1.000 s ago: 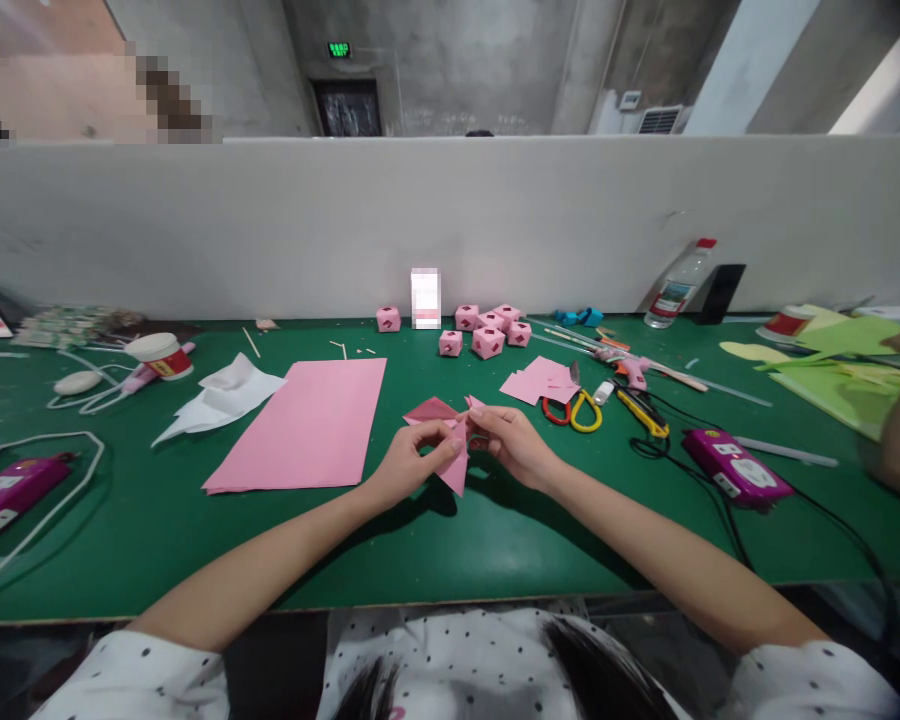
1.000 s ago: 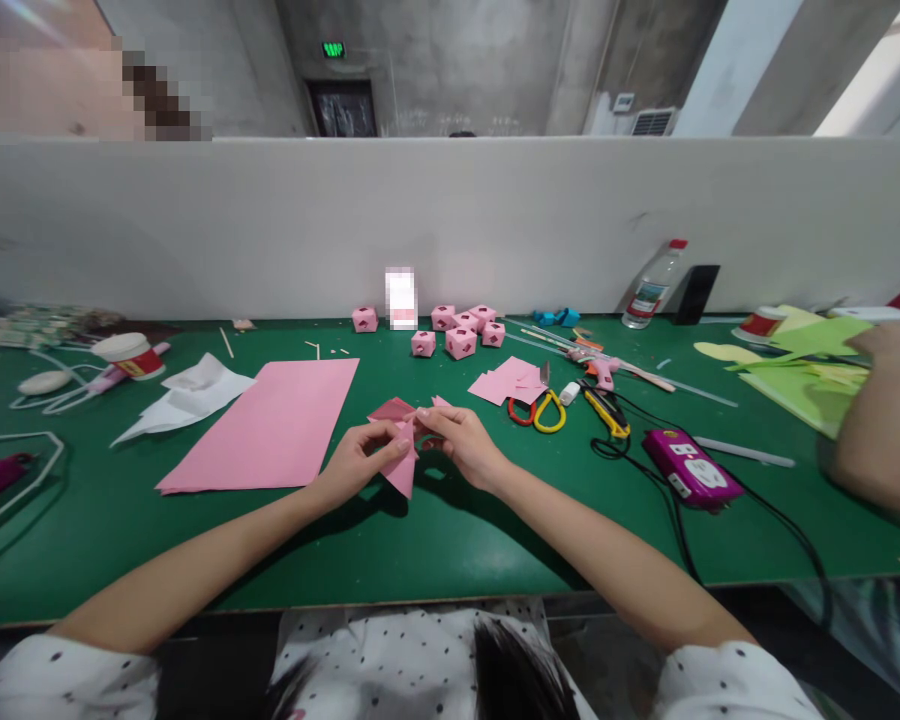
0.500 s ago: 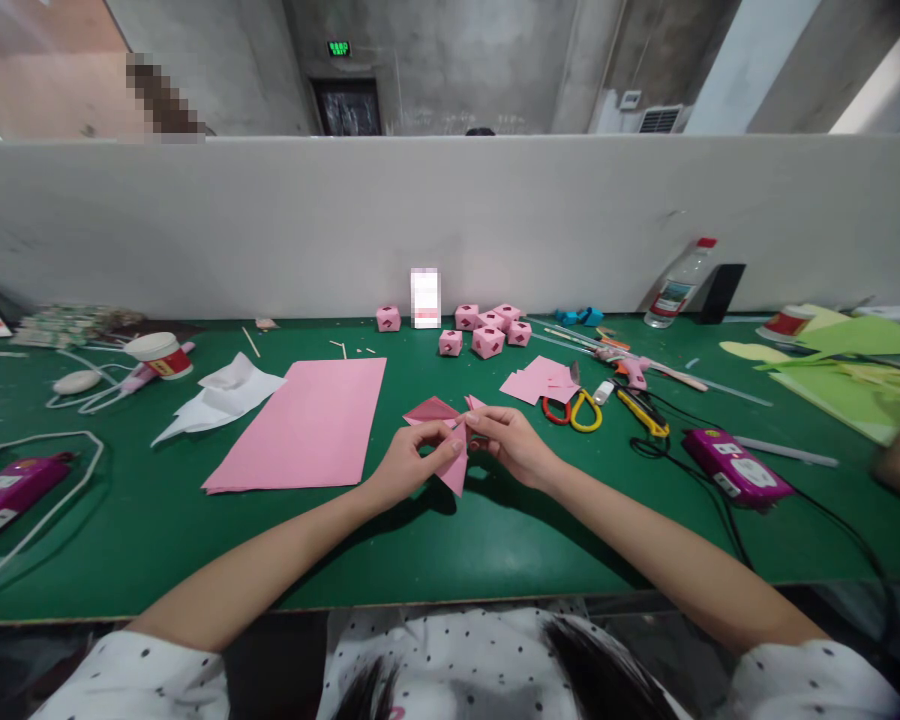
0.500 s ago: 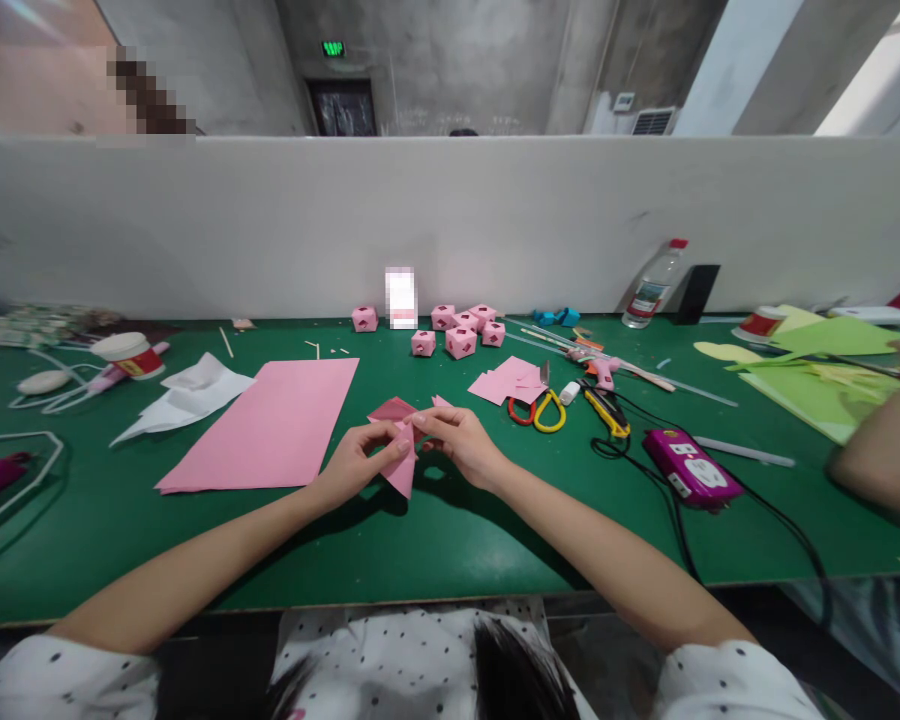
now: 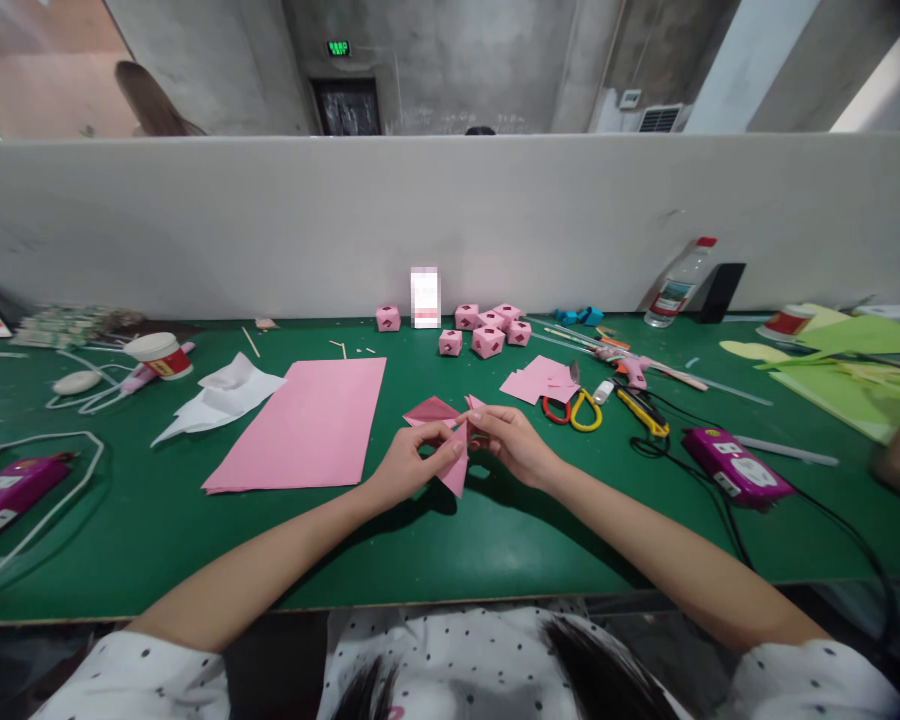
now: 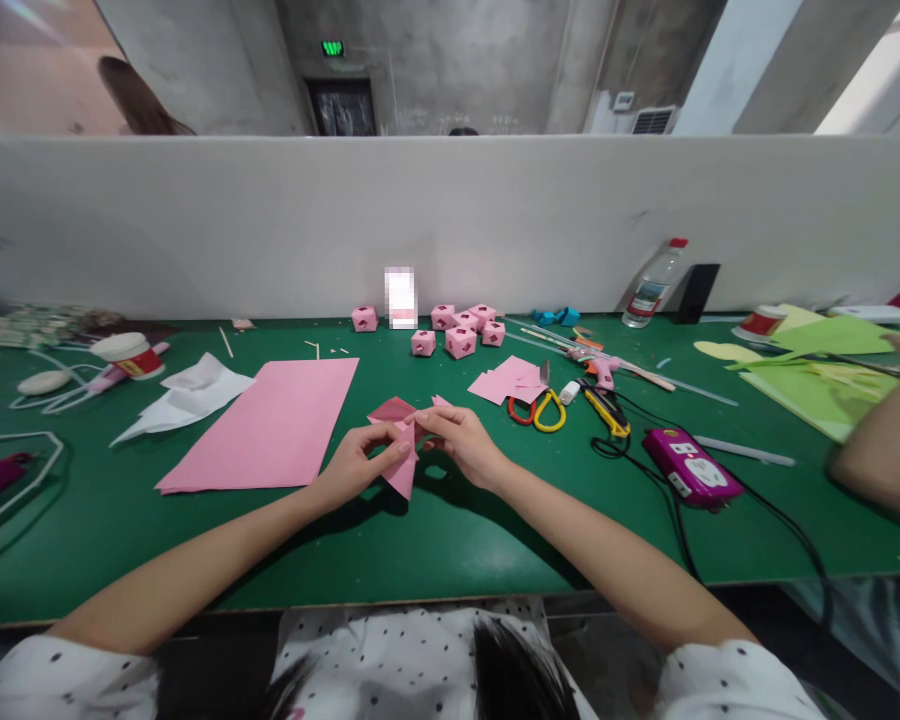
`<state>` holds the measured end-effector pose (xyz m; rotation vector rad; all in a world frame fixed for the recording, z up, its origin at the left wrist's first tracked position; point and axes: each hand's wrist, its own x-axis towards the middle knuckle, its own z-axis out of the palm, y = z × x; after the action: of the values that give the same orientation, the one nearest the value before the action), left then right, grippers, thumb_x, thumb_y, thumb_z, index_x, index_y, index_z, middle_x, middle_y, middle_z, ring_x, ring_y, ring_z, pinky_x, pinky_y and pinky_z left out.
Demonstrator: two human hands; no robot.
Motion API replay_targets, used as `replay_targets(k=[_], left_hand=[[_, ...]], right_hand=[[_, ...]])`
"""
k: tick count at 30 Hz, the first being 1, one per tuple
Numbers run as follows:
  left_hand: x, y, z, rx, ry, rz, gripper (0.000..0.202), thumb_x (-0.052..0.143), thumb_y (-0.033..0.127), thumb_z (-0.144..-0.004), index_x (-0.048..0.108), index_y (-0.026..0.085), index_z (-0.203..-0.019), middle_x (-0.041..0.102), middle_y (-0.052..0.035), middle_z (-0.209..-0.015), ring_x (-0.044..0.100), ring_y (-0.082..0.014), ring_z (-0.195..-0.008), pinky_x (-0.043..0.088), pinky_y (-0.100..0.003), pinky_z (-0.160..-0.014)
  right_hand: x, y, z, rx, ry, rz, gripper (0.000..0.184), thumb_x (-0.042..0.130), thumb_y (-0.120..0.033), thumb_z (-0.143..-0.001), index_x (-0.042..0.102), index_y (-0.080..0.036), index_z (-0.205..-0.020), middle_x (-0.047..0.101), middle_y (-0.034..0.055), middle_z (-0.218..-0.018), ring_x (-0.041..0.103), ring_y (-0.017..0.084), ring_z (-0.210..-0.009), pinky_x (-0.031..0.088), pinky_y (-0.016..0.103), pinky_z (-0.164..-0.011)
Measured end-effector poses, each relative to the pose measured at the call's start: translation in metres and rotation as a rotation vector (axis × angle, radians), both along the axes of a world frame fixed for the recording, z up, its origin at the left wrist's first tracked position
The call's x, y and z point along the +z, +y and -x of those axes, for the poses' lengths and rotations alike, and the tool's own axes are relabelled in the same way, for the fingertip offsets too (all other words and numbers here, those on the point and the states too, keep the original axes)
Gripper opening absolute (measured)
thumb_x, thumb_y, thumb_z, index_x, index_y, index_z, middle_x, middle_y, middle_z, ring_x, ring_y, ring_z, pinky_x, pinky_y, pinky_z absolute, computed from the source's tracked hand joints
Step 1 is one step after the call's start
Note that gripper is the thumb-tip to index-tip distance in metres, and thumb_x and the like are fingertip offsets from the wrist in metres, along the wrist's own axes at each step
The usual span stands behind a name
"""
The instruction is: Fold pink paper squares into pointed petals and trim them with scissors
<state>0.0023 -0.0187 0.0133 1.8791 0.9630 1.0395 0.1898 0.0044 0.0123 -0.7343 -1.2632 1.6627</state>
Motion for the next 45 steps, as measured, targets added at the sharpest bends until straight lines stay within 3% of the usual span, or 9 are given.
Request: replay_targets(k=[8,12,18,24,33,39,45], left_hand=[[0.002,0.000,-0.001,0.097,0.002,-0.025,0.028,0.060,0.041,-0.085,0.069,0.015,-0.083,0.069,-0.0018,-0.080,0.058,-0.0150,-0.074,0.044,-0.024,-0.070],[0.003,0.003,0.000,0.157,-0.038,0.011,0.030,0.061,0.044,-0.084,0.071,0.016,-0.088,0.070,-0.0021,-0.080,0.059,-0.0153,-0.073,0.042,-0.024,-0.067],[0.003,0.010,0.001,0.202,-0.184,0.110,0.030,0.065,0.045,-0.080,0.070,0.015,-0.079,0.065,-0.0007,-0.071,0.055,-0.0135,-0.067,0.041,-0.023,-0.062],[0.002,0.010,0.000,0.169,-0.231,0.155,0.028,0.066,0.043,-0.081,0.070,0.016,-0.078,0.067,-0.0024,-0.075,0.058,-0.0151,-0.072,0.045,-0.027,-0.068],[0.001,0.010,0.001,0.143,-0.120,0.083,0.027,0.068,0.040,-0.079,0.066,0.014,-0.075,0.062,-0.0003,-0.070,0.054,-0.0120,-0.065,0.042,-0.024,-0.061],[0.003,0.008,0.003,0.135,-0.051,-0.058,0.022,0.065,0.037,-0.083,0.069,0.015,-0.084,0.067,-0.0035,-0.084,0.061,-0.0150,-0.078,0.046,-0.025,-0.069],[0.000,0.011,0.005,0.155,-0.020,-0.102,0.019,0.066,0.036,-0.083,0.070,0.017,-0.082,0.068,-0.0022,-0.081,0.060,-0.0138,-0.075,0.046,-0.024,-0.068]], right_hand=[[0.002,-0.002,0.001,-0.095,-0.109,-0.189,0.022,0.079,-0.036,-0.071,0.074,-0.018,-0.083,0.069,0.0012,-0.078,0.056,0.010,-0.064,0.046,0.024,-0.062],[0.002,0.001,0.000,-0.123,-0.122,-0.196,0.024,0.077,-0.040,-0.073,0.071,-0.018,-0.083,0.066,-0.0006,-0.072,0.056,0.010,-0.062,0.046,0.023,-0.060],[-0.004,0.000,0.006,0.018,-0.310,-0.149,0.035,0.074,-0.050,-0.073,0.067,-0.017,-0.080,0.067,0.0017,-0.071,0.061,0.014,-0.065,0.046,0.024,-0.055],[-0.010,-0.002,0.012,-0.066,-0.336,-0.189,0.036,0.074,-0.050,-0.071,0.067,-0.017,-0.084,0.068,0.0014,-0.075,0.061,0.013,-0.065,0.046,0.025,-0.058],[-0.004,-0.001,0.007,-0.273,-0.331,-0.378,0.023,0.067,-0.040,-0.078,0.064,-0.017,-0.077,0.065,0.0007,-0.075,0.057,0.013,-0.066,0.045,0.026,-0.062],[0.001,-0.003,0.001,-0.266,-0.502,-0.524,0.016,0.064,-0.032,-0.081,0.067,-0.017,-0.080,0.067,0.0018,-0.076,0.058,0.014,-0.067,0.046,0.026,-0.063],[0.002,-0.002,-0.002,-0.259,-0.588,-0.645,0.016,0.063,-0.031,-0.084,0.070,-0.017,-0.082,0.069,0.0031,-0.078,0.059,0.015,-0.069,0.046,0.027,-0.065]])
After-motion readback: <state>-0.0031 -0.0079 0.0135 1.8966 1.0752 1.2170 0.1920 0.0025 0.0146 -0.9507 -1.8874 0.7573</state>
